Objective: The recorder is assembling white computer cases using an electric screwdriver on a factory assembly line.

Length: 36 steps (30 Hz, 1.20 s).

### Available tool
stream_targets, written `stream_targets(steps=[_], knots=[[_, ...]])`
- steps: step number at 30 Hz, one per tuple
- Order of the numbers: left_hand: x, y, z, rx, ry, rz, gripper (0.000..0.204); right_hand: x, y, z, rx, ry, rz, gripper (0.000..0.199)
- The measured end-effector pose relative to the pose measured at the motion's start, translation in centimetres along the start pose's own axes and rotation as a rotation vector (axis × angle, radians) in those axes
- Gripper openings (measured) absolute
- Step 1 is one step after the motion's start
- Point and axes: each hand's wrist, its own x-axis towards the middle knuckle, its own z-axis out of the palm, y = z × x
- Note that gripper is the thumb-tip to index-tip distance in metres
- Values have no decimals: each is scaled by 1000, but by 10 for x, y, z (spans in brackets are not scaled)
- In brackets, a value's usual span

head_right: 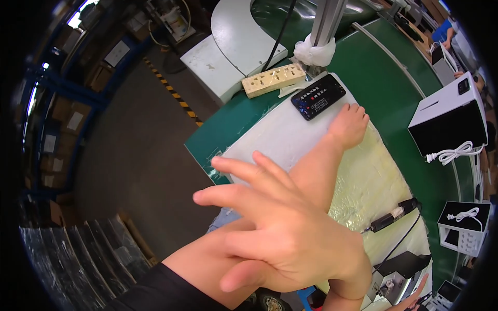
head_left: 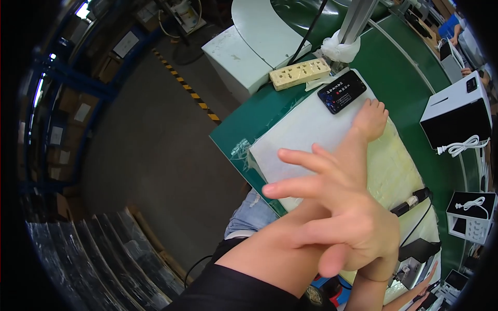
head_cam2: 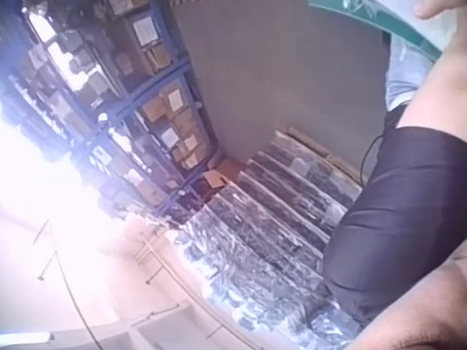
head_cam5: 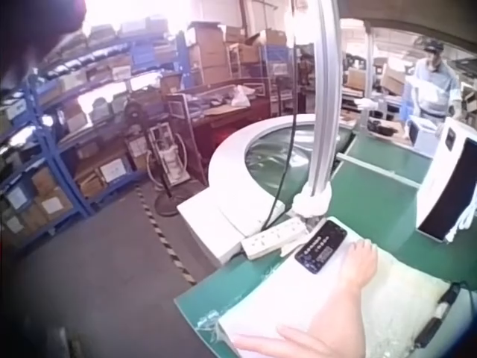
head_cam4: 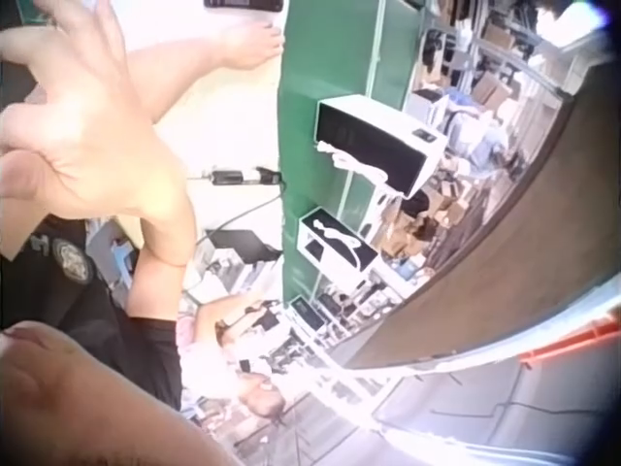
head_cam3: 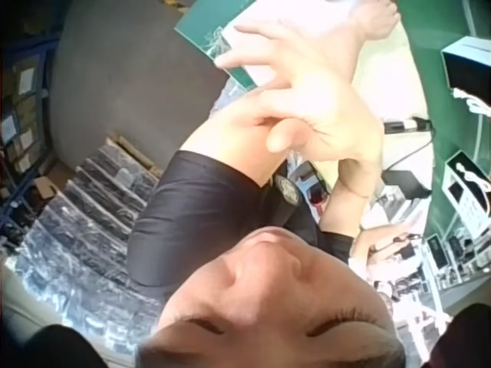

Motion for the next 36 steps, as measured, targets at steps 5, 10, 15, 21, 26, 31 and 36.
stream_targets(steps=[5,10,15,21,26,31,36], knots=[[1,4,-3,20,-63,-12,23,1,4,-7,15,91,-78,64],[0,2,-2,-9,-50,-12,24,7,1,4,69,11,-3,65],[-1,0,2,-21,-30,-14,25,4,11,-4,35,-55,-86,64],[2,4,-3,3,-71,2,26,6,4,-2,71,-20,-3,65],[9,14,2,12,-17,-8,26,7,-1,-6,93,85,42,59],[-4,-3,-4,2,-95,-26,25,2,6,-8,36,-3,80,53],[1,2,-6,-2,-76,-11,23,3,3,-17,1,14,90,27]])
